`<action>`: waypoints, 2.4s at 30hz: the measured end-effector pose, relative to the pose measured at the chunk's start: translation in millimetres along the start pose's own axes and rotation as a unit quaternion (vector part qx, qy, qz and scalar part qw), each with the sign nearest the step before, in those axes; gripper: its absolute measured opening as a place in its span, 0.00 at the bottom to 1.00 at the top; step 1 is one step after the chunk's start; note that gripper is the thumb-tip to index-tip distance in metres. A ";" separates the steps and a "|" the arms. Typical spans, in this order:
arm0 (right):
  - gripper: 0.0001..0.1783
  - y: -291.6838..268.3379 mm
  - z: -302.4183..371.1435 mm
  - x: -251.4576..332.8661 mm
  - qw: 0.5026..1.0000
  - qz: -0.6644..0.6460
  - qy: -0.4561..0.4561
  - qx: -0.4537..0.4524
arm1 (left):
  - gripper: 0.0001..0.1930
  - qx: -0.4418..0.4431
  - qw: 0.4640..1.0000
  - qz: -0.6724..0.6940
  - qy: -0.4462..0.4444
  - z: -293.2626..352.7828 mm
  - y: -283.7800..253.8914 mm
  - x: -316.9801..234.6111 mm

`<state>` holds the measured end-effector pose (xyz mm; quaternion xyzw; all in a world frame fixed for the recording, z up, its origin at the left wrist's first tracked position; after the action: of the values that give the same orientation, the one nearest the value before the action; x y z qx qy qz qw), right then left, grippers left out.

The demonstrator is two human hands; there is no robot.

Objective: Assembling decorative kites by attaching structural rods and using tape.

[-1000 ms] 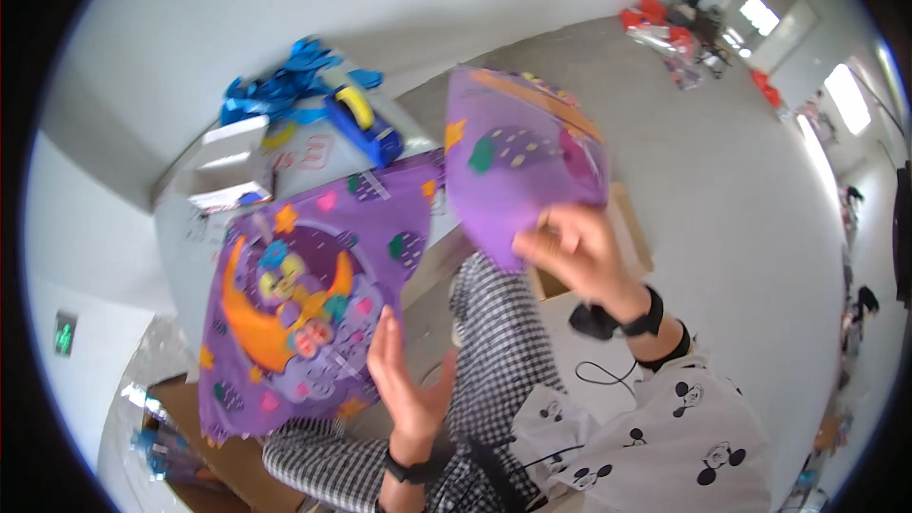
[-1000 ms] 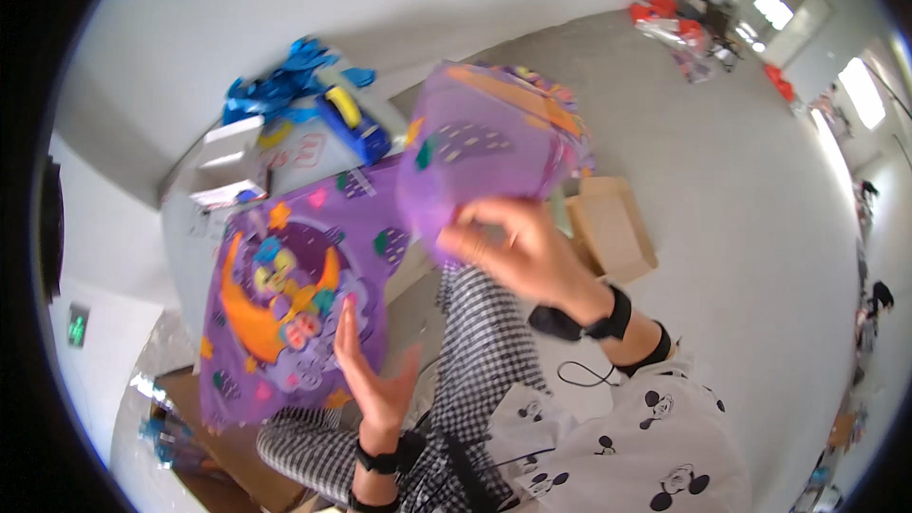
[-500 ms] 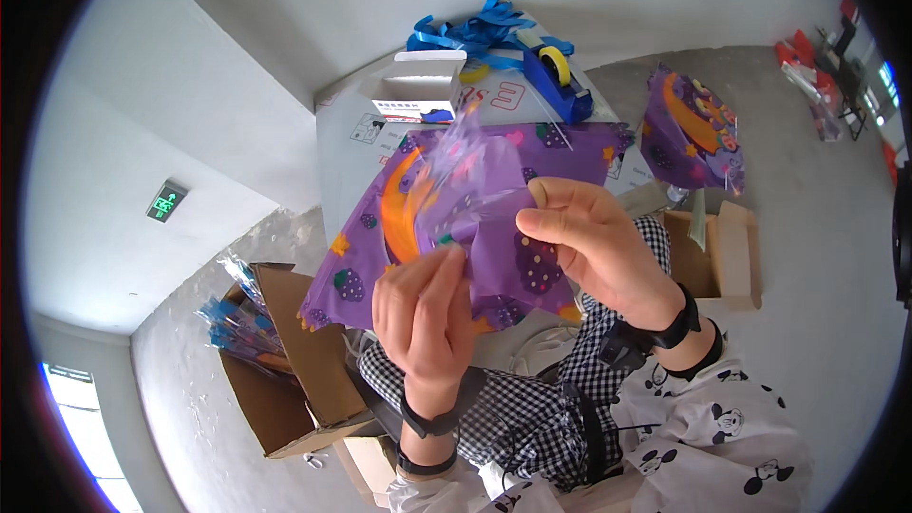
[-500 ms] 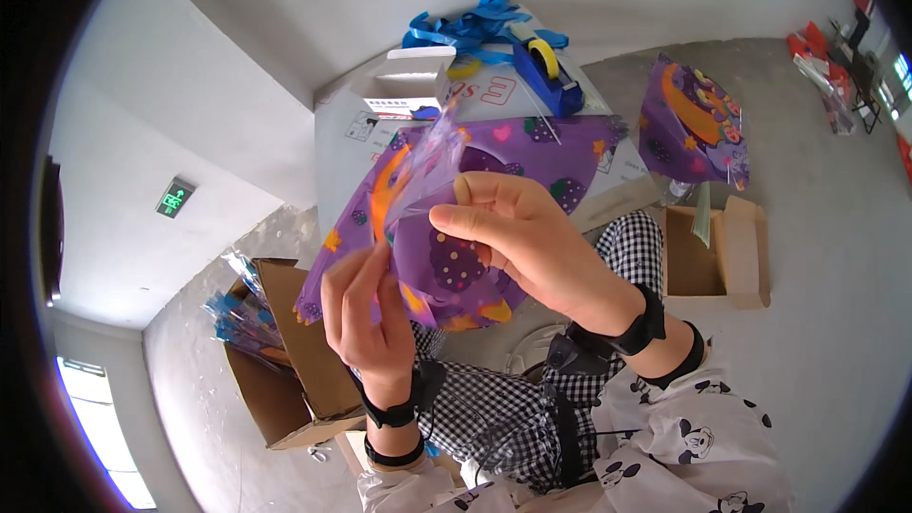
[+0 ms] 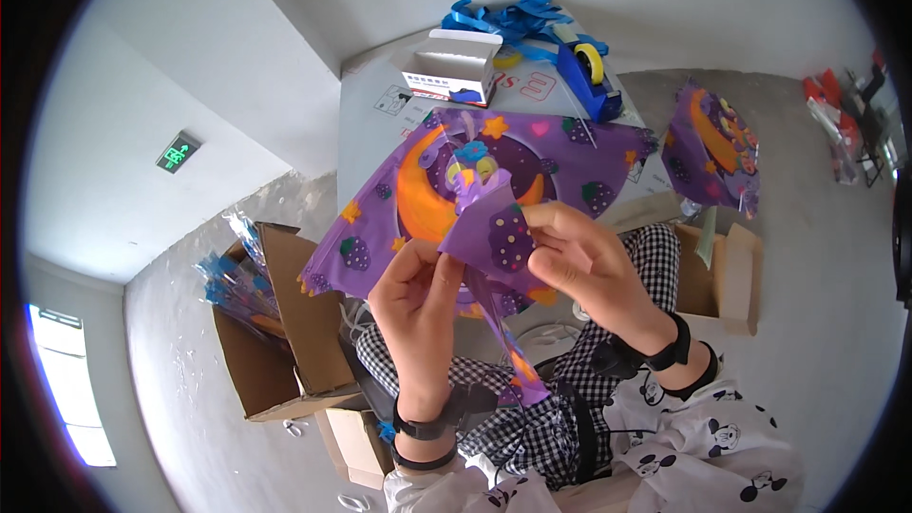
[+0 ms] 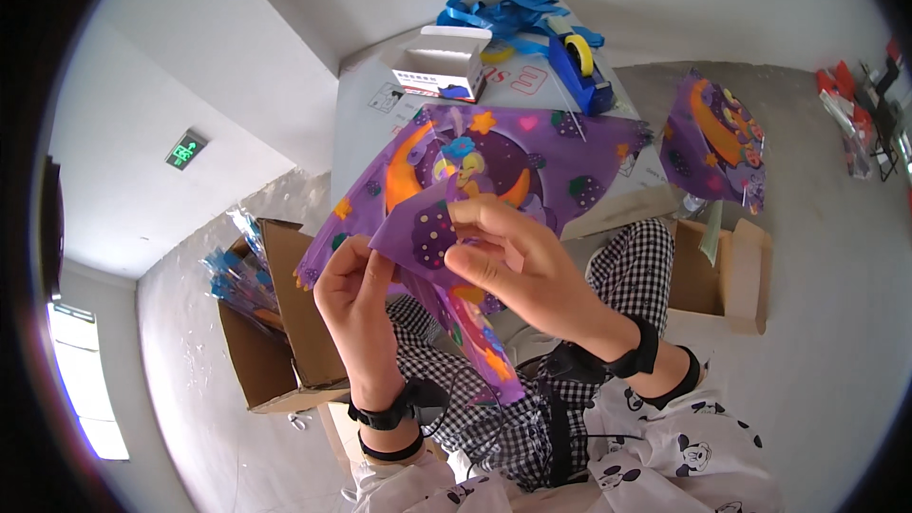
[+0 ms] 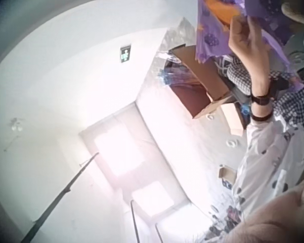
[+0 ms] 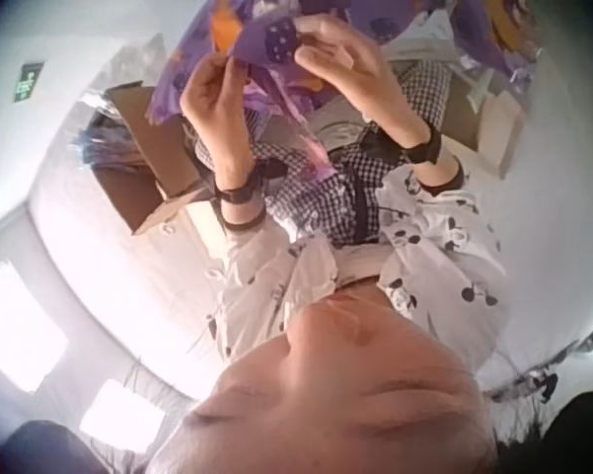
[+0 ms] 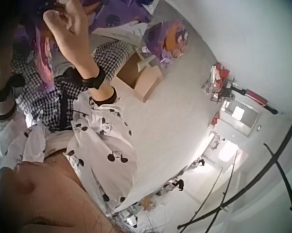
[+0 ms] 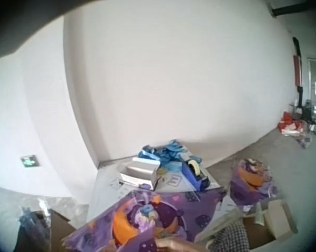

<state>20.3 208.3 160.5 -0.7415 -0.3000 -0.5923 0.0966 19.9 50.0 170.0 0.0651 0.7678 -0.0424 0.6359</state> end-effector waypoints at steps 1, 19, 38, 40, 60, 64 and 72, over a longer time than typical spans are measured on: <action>0.22 4.6 1.5 -1.4 1.000 0.008 0.003 0.007 | 0.06 0.008 1.000 0.023 -0.003 -1.3 0.9 1.3; 0.20 4.2 12.1 24.0 0.948 0.298 -0.090 -0.062 | 0.13 0.041 0.999 0.018 -0.024 2.7 24.1 2.6; 0.09 -3.6 14.7 8.4 0.993 0.111 -0.008 -0.025 | 0.10 0.064 0.996 0.014 0.062 5.4 27.6 0.2; 0.08 -6.5 15.6 3.5 0.998 0.054 0.008 -0.036 | 0.09 0.070 0.996 0.016 0.053 6.2 28.2 2.0; 0.06 -0.5 12.3 -9.2 0.998 -0.046 0.023 -0.026 | 0.07 0.095 0.987 0.125 0.045 13.8 34.4 11.9; 0.07 -3.9 15.8 -7.9 0.999 0.006 0.027 -0.034 | 0.07 0.109 0.992 0.063 0.029 16.2 35.4 11.5; 0.08 -4.8 20.7 -7.5 0.998 -0.017 0.042 -0.040 | 0.06 0.084 0.993 0.085 -0.014 16.2 36.3 18.9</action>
<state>33.7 220.0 146.6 -0.7143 -0.2846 -0.6356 0.0695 37.8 84.4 149.1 0.1826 0.7441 -0.0529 0.6404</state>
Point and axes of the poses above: each hand's wrist, its own z-axis away from the middle knuckle, its own y-axis out of the palm, x = y × z, the point moved 10 cm from there along -z, towards the middle knuckle, and after that the axes turned 15 degrees about x, right-handed, at the moved point
